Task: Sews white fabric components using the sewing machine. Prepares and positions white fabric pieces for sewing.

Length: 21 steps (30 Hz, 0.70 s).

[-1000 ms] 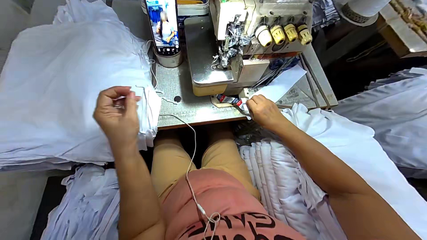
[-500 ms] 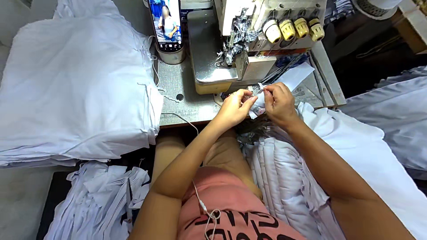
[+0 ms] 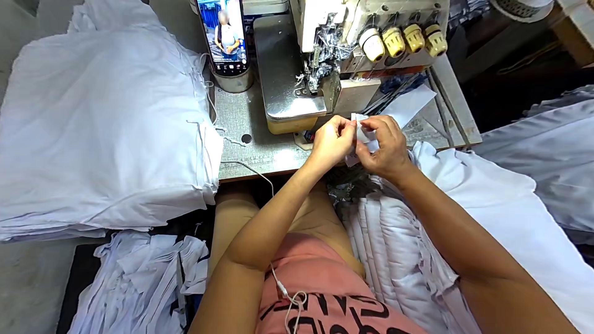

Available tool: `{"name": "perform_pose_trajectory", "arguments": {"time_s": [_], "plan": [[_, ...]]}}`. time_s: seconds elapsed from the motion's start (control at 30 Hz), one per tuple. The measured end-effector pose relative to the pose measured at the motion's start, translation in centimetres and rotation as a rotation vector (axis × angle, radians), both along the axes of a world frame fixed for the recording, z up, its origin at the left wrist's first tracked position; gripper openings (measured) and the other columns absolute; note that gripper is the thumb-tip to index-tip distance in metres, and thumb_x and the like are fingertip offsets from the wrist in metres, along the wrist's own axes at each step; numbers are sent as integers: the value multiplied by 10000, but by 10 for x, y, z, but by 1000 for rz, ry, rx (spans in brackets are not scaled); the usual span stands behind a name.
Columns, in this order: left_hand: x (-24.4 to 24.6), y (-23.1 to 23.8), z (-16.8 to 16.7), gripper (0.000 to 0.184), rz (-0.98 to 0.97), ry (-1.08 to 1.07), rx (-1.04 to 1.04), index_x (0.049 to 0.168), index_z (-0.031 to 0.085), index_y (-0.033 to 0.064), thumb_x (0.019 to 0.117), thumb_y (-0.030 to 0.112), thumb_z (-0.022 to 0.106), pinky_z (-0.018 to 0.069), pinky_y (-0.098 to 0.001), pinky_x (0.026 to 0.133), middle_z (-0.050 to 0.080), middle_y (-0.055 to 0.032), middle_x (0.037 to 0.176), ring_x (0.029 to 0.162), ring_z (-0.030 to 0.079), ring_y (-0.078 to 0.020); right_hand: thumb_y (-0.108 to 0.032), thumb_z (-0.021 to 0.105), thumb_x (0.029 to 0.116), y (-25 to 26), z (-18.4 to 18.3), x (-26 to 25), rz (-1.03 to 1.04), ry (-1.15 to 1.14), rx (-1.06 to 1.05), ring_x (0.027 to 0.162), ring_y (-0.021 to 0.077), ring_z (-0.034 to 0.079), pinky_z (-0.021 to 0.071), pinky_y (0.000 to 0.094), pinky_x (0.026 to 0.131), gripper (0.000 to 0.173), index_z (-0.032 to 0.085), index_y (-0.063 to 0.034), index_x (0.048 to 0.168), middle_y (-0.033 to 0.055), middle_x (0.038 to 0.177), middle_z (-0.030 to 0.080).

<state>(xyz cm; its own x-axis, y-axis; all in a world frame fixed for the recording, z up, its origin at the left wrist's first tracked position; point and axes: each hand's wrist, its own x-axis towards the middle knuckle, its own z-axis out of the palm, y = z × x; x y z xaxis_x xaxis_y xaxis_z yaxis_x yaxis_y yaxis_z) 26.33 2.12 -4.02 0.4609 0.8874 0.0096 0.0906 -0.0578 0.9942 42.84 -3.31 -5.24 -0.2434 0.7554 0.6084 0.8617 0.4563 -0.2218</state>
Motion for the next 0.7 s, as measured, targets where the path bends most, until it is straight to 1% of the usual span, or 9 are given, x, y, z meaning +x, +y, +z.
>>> {"name": "perform_pose_trajectory", "arguments": {"time_s": [0.03,0.1,0.17,0.23,0.3,0.4,0.5,0.6,0.7], "plan": [[0,1,-1,208,16,-39,-24,996,650,-27,1054,138,539,465,-294,697,596,-63,809,711,543,-98,-194,655,855,-2,0,-1,-15,-45,-2,1056,443,648,515,545,864,421,608,93,1160,304,1141,651],[0,0,-2,180,23,-140,-127,951,641,-4,1043,125,556,402,-219,590,528,-1,727,607,460,-41,-271,707,843,-2,-3,-4,-57,-121,19,1094,468,624,480,575,850,527,575,68,1225,314,1193,629],[1,-3,2,153,1,-233,-261,950,616,8,1046,105,548,340,-175,507,486,24,691,539,404,-15,-240,696,890,0,-7,-3,-93,-153,44,1061,465,643,486,566,841,469,587,74,1222,314,1167,647],[1,-8,8,144,-25,-281,-363,962,591,17,1060,103,531,301,-153,449,474,26,662,490,383,-7,-79,636,899,1,-7,-1,-105,-134,72,985,444,684,518,543,817,301,637,92,1146,291,1078,695],[0,-11,13,157,-45,-306,-416,977,586,14,1073,116,516,303,-144,437,478,23,650,477,386,-7,-22,598,907,2,-6,2,-101,-120,103,935,419,701,542,507,800,221,682,82,1083,265,1025,718],[1,-14,16,165,-58,-337,-454,958,560,29,1080,125,504,325,-135,417,523,13,634,453,420,-6,-39,586,911,1,-6,0,-67,-123,127,963,424,689,537,503,809,240,678,76,1101,277,1064,702],[-5,-16,17,134,-94,-340,-442,1050,577,20,1082,125,500,374,-142,438,560,0,679,503,492,-20,-20,555,984,2,-2,4,-107,-77,80,976,425,699,554,497,861,195,697,84,1070,273,1051,715],[-19,-18,19,108,-158,-325,-427,1109,566,24,1077,97,493,388,-145,449,572,4,712,530,511,-18,-107,507,1053,3,20,25,-285,38,-97,1075,467,653,515,551,954,296,685,114,1133,321,1109,672],[-36,-18,19,107,-236,-291,-371,1121,579,-7,1056,45,511,414,-144,463,593,-8,732,532,522,-14,-275,473,1087,9,58,66,-522,309,-235,1025,362,640,493,497,941,466,615,155,1196,333,1103,643]]}}
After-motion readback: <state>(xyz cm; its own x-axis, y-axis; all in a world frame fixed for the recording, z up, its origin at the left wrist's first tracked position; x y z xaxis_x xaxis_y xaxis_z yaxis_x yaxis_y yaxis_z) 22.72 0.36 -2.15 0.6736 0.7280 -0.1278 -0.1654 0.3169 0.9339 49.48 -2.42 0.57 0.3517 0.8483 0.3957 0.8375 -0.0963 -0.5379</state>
